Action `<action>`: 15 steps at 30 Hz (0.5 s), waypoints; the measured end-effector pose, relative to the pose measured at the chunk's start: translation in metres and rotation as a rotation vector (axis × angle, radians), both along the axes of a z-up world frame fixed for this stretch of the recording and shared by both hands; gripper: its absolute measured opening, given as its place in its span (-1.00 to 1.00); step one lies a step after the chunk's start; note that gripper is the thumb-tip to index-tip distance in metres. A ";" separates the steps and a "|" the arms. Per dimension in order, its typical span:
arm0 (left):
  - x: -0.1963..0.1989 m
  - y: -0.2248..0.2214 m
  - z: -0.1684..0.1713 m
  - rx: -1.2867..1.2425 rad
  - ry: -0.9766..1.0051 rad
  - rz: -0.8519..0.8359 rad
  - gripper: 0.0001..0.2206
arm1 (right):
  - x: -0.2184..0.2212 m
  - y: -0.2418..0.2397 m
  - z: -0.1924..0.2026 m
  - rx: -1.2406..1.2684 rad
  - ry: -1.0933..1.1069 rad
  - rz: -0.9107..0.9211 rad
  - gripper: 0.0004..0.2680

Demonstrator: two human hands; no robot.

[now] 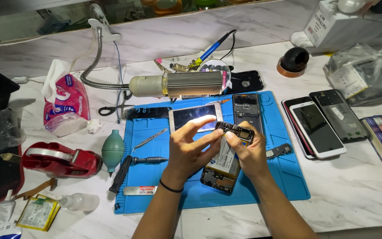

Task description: A person is disassembling a smartphone, carefully disconnecting ribbon cables and removing internal components on a repair mat.

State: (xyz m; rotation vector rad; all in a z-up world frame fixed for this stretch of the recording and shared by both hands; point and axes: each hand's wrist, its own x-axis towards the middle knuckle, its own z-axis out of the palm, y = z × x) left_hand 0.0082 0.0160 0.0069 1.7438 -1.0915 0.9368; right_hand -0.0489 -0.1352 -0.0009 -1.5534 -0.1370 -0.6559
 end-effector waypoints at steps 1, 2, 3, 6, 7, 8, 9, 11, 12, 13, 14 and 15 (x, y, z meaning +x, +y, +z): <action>0.000 0.000 -0.001 0.001 0.000 -0.002 -0.87 | -0.001 0.000 0.001 0.001 0.000 -0.002 -0.86; 0.001 -0.001 -0.002 0.012 -0.013 0.016 -0.85 | -0.001 0.000 0.002 0.016 -0.002 0.005 -0.87; 0.001 -0.001 -0.003 0.022 -0.027 0.037 -0.84 | -0.001 0.000 0.003 0.031 -0.005 0.014 -0.87; 0.001 0.000 0.003 0.030 -0.073 0.012 -0.84 | -0.004 0.001 0.008 0.052 0.009 0.015 -0.87; 0.002 0.000 0.002 0.031 -0.073 0.012 -0.84 | -0.003 0.000 0.007 0.053 0.008 0.014 -0.87; 0.002 0.000 0.001 0.031 -0.092 0.029 -0.84 | -0.003 0.000 0.006 0.038 0.007 0.007 -0.86; 0.002 0.000 0.000 0.032 -0.111 0.046 -0.84 | -0.002 0.000 0.006 0.024 0.005 -0.001 -0.86; 0.001 -0.001 0.002 0.025 -0.113 0.035 -0.84 | -0.002 0.000 0.004 0.039 0.007 0.000 -0.86; 0.001 -0.001 0.003 0.017 -0.113 0.023 -0.84 | -0.002 0.000 0.004 0.053 0.011 0.001 -0.86; 0.001 -0.001 0.003 0.019 -0.114 0.024 -0.84 | -0.001 0.000 0.002 0.055 0.011 0.003 -0.86; 0.001 -0.001 0.003 0.015 -0.113 0.023 -0.84 | 0.000 0.001 0.000 0.049 0.010 -0.002 -0.86; 0.002 0.000 0.003 0.009 -0.115 0.024 -0.83 | 0.001 0.001 -0.001 0.042 0.008 -0.004 -0.86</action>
